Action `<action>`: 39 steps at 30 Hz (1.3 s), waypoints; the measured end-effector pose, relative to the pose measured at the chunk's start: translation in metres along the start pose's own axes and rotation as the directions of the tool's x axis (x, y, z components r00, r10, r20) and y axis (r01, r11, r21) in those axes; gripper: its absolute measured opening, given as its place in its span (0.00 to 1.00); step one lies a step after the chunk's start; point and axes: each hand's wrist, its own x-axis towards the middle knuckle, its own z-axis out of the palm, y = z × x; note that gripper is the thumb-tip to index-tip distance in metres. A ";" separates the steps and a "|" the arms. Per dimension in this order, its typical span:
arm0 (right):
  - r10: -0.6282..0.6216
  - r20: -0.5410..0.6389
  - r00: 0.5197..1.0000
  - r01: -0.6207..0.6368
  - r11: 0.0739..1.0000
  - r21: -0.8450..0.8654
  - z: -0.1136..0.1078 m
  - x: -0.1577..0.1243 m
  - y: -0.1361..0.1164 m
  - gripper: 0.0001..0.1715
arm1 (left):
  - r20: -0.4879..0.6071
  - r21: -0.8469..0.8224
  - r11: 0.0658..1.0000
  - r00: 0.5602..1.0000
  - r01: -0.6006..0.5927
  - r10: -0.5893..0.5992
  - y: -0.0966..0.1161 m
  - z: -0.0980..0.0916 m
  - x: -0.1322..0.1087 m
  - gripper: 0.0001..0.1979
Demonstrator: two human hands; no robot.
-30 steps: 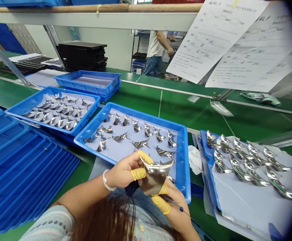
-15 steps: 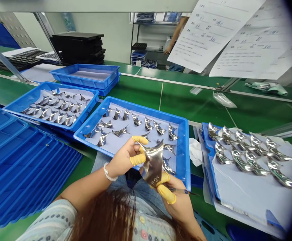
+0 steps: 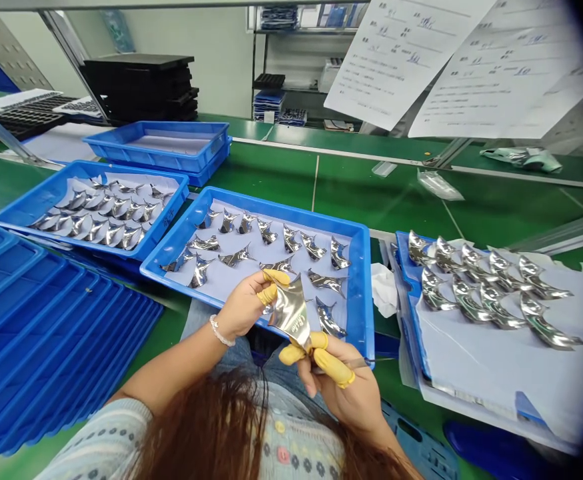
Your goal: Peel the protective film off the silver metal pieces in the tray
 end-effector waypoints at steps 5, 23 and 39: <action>0.001 -0.026 1.000 0.002 0.994 0.108 0.001 0.008 0.008 0.20 | -0.015 0.036 0.997 0.997 -0.075 0.076 0.006 0.004 0.000 0.18; 0.084 0.050 0.995 -0.091 0.979 0.183 -0.010 0.025 0.028 0.19 | 0.089 0.647 0.678 0.917 -0.350 0.388 0.020 -0.015 0.007 0.11; -0.177 -0.250 0.952 0.190 0.981 0.030 -0.057 0.050 0.050 0.25 | 0.135 0.884 -0.427 0.979 -0.188 -0.153 0.013 -0.096 0.068 0.13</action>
